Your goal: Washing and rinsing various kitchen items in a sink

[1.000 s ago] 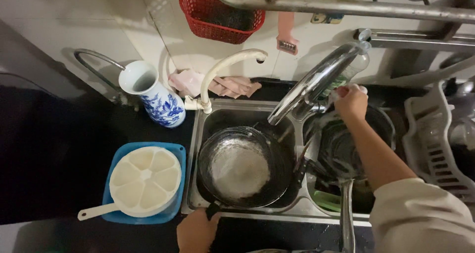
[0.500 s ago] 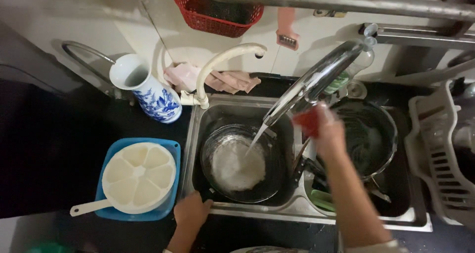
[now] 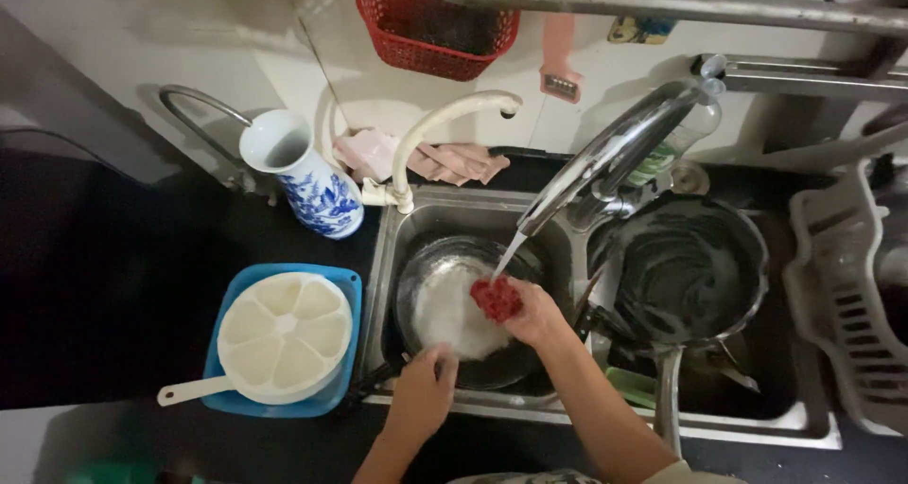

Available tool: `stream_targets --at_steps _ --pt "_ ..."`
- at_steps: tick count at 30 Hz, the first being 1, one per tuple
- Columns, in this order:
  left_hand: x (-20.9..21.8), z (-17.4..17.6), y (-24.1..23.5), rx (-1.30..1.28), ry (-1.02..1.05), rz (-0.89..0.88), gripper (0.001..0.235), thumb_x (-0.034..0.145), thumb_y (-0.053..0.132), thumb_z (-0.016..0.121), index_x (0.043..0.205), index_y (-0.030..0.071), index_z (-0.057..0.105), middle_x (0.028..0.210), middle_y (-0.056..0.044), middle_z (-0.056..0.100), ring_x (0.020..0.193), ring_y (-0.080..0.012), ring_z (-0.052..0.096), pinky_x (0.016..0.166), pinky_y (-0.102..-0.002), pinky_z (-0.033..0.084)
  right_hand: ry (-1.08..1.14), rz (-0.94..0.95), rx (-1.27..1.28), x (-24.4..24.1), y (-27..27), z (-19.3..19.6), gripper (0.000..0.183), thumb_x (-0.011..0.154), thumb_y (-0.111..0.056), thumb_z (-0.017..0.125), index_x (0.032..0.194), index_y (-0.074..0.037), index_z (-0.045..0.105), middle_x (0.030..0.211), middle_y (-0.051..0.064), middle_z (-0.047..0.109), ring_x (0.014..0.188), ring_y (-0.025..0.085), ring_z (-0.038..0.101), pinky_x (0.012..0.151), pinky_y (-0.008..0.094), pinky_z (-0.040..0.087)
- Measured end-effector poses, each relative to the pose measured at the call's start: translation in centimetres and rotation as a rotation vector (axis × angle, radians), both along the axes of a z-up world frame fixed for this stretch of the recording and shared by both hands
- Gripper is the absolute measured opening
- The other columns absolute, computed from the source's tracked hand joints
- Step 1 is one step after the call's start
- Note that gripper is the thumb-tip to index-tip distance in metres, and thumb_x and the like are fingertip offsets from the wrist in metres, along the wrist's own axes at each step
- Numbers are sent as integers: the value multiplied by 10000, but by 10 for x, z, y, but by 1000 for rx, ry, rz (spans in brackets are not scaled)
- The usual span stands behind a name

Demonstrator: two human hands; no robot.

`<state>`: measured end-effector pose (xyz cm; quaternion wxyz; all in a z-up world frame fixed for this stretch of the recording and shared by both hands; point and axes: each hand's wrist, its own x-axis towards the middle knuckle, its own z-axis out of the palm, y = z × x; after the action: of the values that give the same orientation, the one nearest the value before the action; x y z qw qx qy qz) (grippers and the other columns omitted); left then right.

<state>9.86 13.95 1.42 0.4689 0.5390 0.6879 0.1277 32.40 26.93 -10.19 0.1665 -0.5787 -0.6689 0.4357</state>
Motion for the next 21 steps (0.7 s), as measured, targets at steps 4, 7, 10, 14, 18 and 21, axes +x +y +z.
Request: stream_targets --at_steps 4,7,10,14,18,21 --pt "17 -9 37 98 -124 98 432 1058 451 330 1088 99 580 1029 -118 602 936 -317 593 844 -445 432 1249 -703 -786 -12 4 40 304 1018 -180 486 1190 -17 677 1008 169 718 863 325 699 704 442 566" --pt "29 -20 73 -66 -196 251 630 1058 504 319 1460 68 531 1472 -158 548 1358 -327 514 1116 -476 390 1161 -931 -776 -28 2 89 248 943 -254 655 1065 -43 703 1020 140 709 942 328 709 808 486 564" --pt "50 -7 102 -105 -429 454 570 1061 536 371 1248 30 555 1151 -146 532 1057 -275 504 937 -449 375 691 -676 -481 -24 -8 92 501 864 -246 799 1285 -143 547 1252 116 600 1210 311 598 1025 460 502" --pt "81 15 123 -372 -931 678 883 943 647 625 1513 14 393 1500 -306 490 1271 -450 610 899 -557 607 904 -891 -498 -37 -9 123 299 1003 -293 626 1104 -15 670 1009 103 565 980 265 590 946 484 486" --pt "98 15 133 -363 -955 676 833 933 638 642 1446 23 416 1424 -278 491 1211 -424 604 869 -535 596 831 -870 -155 -47 -10 111 233 1030 -207 546 964 13 583 851 91 524 858 139 617 895 242 467" --pt "102 15 143 -341 -983 679 760 917 624 667 1346 35 450 1309 -237 493 1121 -384 595 823 -503 579 235 -622 298 -56 -12 107 302 1061 -320 483 1039 -36 582 988 162 537 997 224 513 944 429 430"
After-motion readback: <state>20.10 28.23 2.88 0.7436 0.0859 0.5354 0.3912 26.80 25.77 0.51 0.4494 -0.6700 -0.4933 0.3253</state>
